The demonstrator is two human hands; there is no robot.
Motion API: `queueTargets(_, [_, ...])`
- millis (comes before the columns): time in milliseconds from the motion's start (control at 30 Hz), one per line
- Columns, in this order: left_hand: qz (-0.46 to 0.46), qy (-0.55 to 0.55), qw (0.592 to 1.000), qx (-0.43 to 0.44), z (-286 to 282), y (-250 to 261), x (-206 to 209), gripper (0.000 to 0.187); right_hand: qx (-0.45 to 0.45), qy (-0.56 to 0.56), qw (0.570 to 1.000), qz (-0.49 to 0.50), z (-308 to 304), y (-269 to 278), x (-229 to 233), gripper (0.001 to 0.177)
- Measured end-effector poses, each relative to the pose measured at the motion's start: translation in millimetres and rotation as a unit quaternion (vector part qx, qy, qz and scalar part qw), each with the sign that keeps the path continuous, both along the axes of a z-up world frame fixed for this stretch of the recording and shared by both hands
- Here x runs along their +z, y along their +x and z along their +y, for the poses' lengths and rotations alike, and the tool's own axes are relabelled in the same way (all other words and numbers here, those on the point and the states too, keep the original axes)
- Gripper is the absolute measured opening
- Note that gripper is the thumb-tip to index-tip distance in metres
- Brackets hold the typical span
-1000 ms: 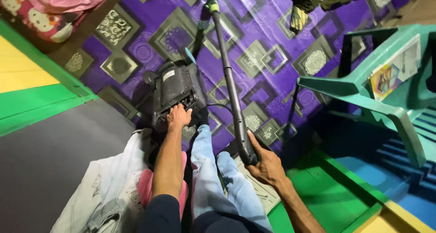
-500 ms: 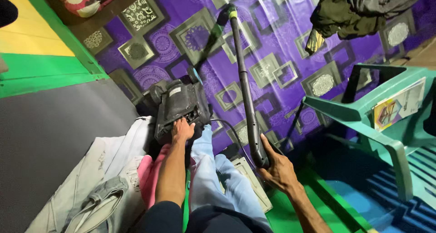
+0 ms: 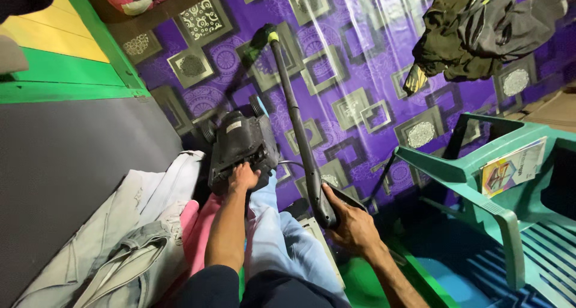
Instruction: The person vacuums a purple patterned carpet in a bedroom using a handheld vacuum cleaner. After cleaning, the person picks up a piece of camouflage-patterned clothing, folds it neatly, and places it into a pink laundry basket.
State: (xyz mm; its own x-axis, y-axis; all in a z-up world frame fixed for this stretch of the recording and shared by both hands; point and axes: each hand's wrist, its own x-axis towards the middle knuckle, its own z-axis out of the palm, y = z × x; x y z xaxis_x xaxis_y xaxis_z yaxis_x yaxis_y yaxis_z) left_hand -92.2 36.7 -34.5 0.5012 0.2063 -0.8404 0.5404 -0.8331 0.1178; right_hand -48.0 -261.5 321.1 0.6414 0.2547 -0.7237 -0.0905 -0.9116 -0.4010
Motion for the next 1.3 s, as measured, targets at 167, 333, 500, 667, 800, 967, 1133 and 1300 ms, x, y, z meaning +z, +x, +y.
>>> queueTargets(167, [0.006,-0.027,1.000,0.008,3.6,-6.3,27.1,0.069,0.009,-0.005,1.000,-0.011,4.3,15.6,22.0,0.101])
queueTargets(333, [-0.019,-0.048,0.997,0.054,6.9,14.0,69.9,0.068,0.035,0.025,0.999,-0.026,-6.3,33.1,47.8,0.103])
queueTargets(500, [-0.154,-0.129,0.952,0.229,-20.9,54.4,100.4,0.065,0.090,-0.032,0.995,-0.009,-25.5,47.8,47.3,0.108])
queueTargets(667, [-0.085,-0.299,0.837,0.450,-79.4,102.0,129.1,0.063,0.128,-0.027,0.991,-0.021,-51.3,56.6,38.1,0.108])
queueTargets(800, [-0.118,-0.326,0.827,0.442,-128.9,128.3,141.9,0.067,0.167,-0.065,0.984,0.000,-71.4,72.1,38.2,0.108])
queueTargets(967, [-0.132,-0.346,0.803,0.468,-199.6,157.5,138.2,0.070,0.215,0.002,0.975,-0.051,-109.9,105.6,33.4,0.107])
queueTargets(1133, [-0.229,-0.308,0.825,0.415,-263.8,177.9,131.7,0.069,0.251,-0.002,0.967,-0.047,-153.2,132.0,17.5,0.102])
queueTargets(1300, [-0.248,-0.164,0.854,0.427,-314.7,180.3,136.6,0.084,0.257,0.044,0.962,-0.078,-187.8,143.6,-2.4,0.103])
